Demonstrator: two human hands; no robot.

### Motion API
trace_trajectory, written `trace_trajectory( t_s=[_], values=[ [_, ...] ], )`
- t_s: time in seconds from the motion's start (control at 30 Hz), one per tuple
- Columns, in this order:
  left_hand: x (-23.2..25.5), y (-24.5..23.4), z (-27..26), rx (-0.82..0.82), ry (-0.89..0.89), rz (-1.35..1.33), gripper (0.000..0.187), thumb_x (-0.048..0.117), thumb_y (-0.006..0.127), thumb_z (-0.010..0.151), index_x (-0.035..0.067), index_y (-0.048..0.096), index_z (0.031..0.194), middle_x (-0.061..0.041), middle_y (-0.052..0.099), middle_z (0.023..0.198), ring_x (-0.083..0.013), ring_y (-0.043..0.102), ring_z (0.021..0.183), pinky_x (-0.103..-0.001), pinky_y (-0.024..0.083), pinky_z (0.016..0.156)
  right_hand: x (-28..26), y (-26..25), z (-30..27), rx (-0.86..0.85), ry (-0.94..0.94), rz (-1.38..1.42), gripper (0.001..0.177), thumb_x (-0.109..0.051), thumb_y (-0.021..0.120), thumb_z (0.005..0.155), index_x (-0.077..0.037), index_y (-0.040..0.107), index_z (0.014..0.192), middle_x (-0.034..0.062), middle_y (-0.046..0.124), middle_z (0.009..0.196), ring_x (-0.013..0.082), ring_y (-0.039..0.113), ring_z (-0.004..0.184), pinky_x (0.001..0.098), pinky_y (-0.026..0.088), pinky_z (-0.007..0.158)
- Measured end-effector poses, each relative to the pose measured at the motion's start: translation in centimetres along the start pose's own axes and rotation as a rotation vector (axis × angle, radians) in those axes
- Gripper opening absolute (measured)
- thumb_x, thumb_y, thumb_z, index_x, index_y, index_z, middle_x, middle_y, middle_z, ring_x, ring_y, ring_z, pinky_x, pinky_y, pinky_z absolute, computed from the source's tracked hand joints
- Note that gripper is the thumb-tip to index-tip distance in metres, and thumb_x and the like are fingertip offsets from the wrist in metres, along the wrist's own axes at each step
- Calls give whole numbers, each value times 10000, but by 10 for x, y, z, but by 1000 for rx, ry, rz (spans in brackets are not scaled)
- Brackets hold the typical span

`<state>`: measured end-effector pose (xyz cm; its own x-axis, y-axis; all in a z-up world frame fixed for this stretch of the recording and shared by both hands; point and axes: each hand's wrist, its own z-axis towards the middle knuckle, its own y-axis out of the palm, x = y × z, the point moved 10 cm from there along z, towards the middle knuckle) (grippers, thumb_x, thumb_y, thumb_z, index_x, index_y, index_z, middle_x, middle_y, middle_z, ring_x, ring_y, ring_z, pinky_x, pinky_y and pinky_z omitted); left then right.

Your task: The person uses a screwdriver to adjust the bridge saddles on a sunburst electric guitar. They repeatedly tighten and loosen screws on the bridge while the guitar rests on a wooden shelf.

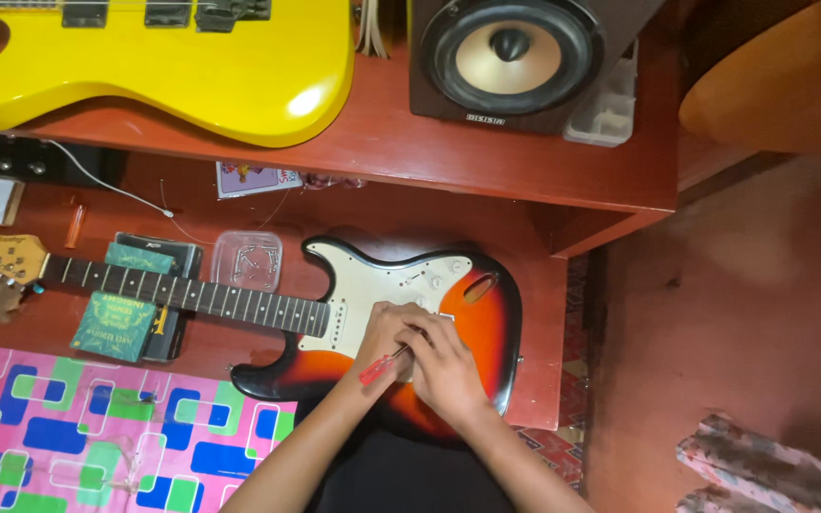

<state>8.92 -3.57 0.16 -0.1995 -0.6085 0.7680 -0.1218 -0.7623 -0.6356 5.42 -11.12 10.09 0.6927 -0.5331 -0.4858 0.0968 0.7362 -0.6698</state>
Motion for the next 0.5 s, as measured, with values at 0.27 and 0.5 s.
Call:
trace_trajectory(
  t_s=[0.27,0.5],
  values=[
    [9,-6,7,-17,-21,45,189,104,575,843,210,543,689,79,599,662,-134,606,677,-346,364,838,-3,6,-21,-91,-23,-3,307,-68,732,920,-42,679,1221,170,614,1359,369,608,1262,435,558,1057],
    [4,7,3,16,153,108,230,346,555,686,253,649,874,68,709,876,-160,682,858,-410,323,897,11,1,-32,-168,-77,158,250,-122,581,1030,-21,682,1235,207,613,1401,361,618,1297,439,482,1137]
  ],
)
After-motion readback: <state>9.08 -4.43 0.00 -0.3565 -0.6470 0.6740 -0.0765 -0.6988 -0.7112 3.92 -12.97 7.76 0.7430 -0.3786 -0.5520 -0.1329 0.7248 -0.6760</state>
